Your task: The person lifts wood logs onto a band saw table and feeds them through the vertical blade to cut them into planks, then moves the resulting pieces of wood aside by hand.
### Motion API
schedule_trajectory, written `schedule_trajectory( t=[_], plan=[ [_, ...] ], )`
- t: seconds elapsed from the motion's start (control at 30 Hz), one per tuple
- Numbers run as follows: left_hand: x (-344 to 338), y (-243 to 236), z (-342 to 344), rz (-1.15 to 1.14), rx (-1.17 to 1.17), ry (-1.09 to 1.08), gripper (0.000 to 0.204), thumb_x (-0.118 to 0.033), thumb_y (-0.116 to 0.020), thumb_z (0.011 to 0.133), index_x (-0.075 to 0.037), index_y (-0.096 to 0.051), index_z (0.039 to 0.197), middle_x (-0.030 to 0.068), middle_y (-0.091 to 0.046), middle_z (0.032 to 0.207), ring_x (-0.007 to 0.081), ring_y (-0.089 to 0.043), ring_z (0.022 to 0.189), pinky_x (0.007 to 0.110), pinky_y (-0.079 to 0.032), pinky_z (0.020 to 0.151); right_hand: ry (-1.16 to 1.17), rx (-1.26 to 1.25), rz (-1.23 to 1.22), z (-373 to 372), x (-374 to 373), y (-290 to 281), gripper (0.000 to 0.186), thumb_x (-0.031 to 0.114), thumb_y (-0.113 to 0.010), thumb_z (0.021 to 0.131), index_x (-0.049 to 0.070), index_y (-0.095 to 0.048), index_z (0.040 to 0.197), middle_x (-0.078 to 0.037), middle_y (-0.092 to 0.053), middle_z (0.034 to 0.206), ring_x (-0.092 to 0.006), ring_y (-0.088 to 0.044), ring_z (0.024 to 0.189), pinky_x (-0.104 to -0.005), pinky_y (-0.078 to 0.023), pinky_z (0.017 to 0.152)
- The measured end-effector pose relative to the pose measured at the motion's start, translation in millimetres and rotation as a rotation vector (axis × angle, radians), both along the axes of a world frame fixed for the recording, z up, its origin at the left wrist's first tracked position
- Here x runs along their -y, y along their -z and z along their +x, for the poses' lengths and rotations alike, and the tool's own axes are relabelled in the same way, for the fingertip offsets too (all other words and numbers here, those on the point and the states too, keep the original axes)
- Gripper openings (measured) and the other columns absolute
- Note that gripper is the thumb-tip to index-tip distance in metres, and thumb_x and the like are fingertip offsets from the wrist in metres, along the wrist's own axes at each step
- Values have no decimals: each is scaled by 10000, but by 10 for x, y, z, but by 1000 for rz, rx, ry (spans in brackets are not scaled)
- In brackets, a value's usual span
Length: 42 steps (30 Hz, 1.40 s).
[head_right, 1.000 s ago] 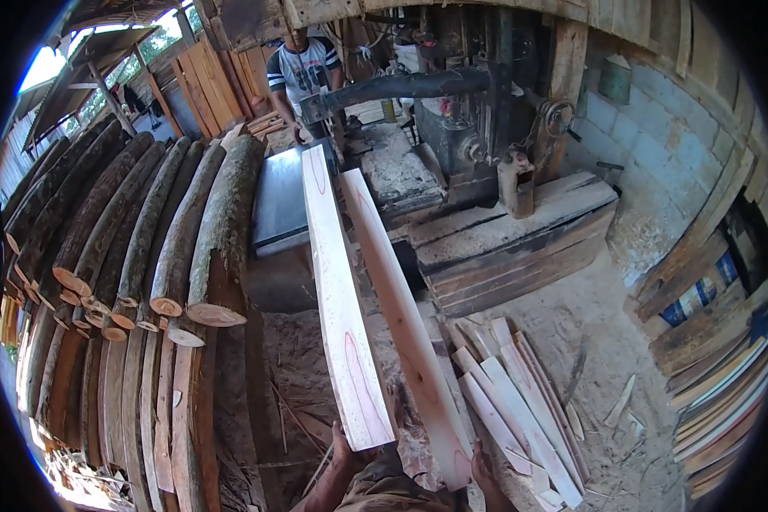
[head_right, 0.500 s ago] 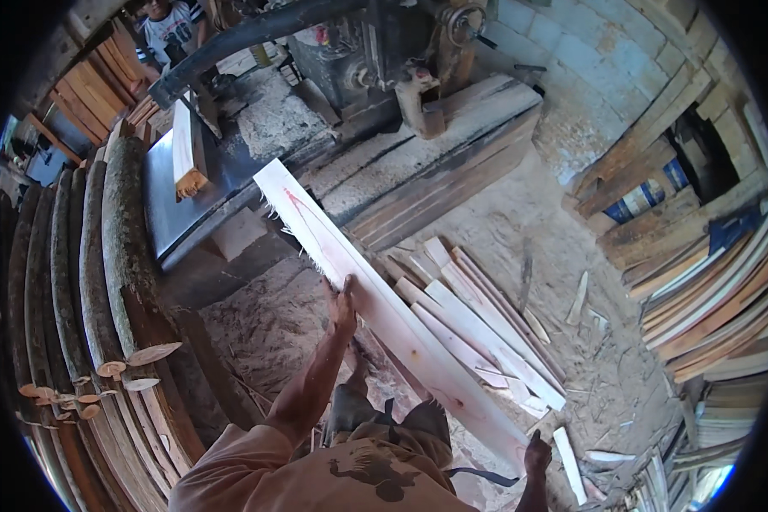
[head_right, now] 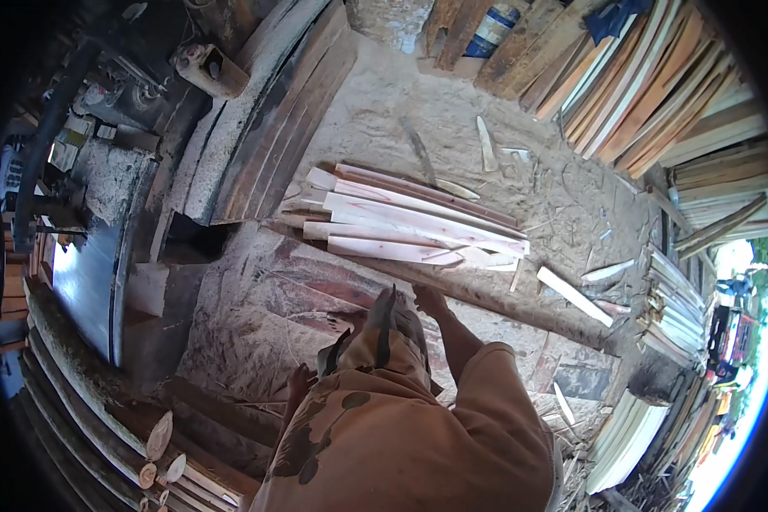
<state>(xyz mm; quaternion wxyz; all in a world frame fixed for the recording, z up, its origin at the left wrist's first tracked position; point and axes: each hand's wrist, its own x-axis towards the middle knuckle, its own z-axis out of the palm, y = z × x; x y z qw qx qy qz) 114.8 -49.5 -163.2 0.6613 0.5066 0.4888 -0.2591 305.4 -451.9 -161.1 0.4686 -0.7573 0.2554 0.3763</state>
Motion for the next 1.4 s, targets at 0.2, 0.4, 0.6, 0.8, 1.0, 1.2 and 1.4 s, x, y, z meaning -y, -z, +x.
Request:
schedule_trajectory(
  t=[0.2, 0.4, 0.6, 0.8, 1.0, 1.2, 1.4],
  plan=[
    [-1132, -340, -817, 329, -22, -453, 383, -314, -512, 877, -108, -474, 1197, 68, -624, 891, 163, -586, 684, 284, -425, 506, -778, 346, -208, 97, -1975, 226, 398, 381, -421, 851, 69, -594, 1028, -220, -608, 943, -382, -573, 924, -451, -441, 785],
    [-1567, -203, -642, 326, 52, -694, 471, -388, -496, 880, -73, -431, 1224, 111, -617, 971, 218, -617, 793, 348, -479, 615, -975, 145, -86, 930, -3028, 34, 388, 377, -474, 857, 43, -590, 1016, -90, -657, 843, -160, -642, 679, -310, -495, 569],
    [-2162, -273, 458, 47, 117, -789, 572, -438, -460, 886, -92, -327, 1321, 132, -579, 1126, 283, -570, 982, 424, -436, 810, -1149, 246, 1, 1742, -4477, 485, 453, 473, -465, 815, 115, -613, 1049, -116, -648, 939, -291, -599, 934, -392, -452, 807],
    [-3615, -845, 1616, 71, 299, -865, 680, -615, -395, 839, -124, -372, 1308, 85, -585, 1072, 235, -562, 947, 429, -425, 810, -1022, 351, 364, 2285, -6631, -840, 344, 334, -487, 879, 42, -599, 1023, -80, -666, 838, -134, -644, 738, -273, -483, 674],
    [-4338, -1369, 2246, -7, 354, -930, 809, -704, -262, 815, -73, -353, 1313, 135, -544, 1154, 286, -542, 1011, 517, -384, 876, -839, 257, 490, 2464, -7561, -1533, 685, 607, -435, 823, 119, -350, 1297, -127, -438, 1251, -255, -495, 1079, -427, -460, 801],
    [-3671, -1573, 2166, -23, 497, -799, 797, -720, -222, 806, -141, -311, 1347, 165, -459, 1248, 340, -513, 1067, 538, -454, 809, -931, 38, 584, 1918, -6875, -1829, 849, 670, -443, 777, 128, -208, 1386, -146, -268, 1382, -330, -337, 1232, -490, -427, 884],
    [-2713, -1331, 1559, -87, 493, -891, 680, -642, -276, 852, -128, -398, 1281, 159, -492, 1194, 336, -555, 990, 494, -527, 714, -868, 60, 614, 1333, -5867, -1672, 744, 607, -451, 817, 93, -314, 1337, -142, -350, 1339, -298, -398, 1186, -412, -443, 875]
  ],
)
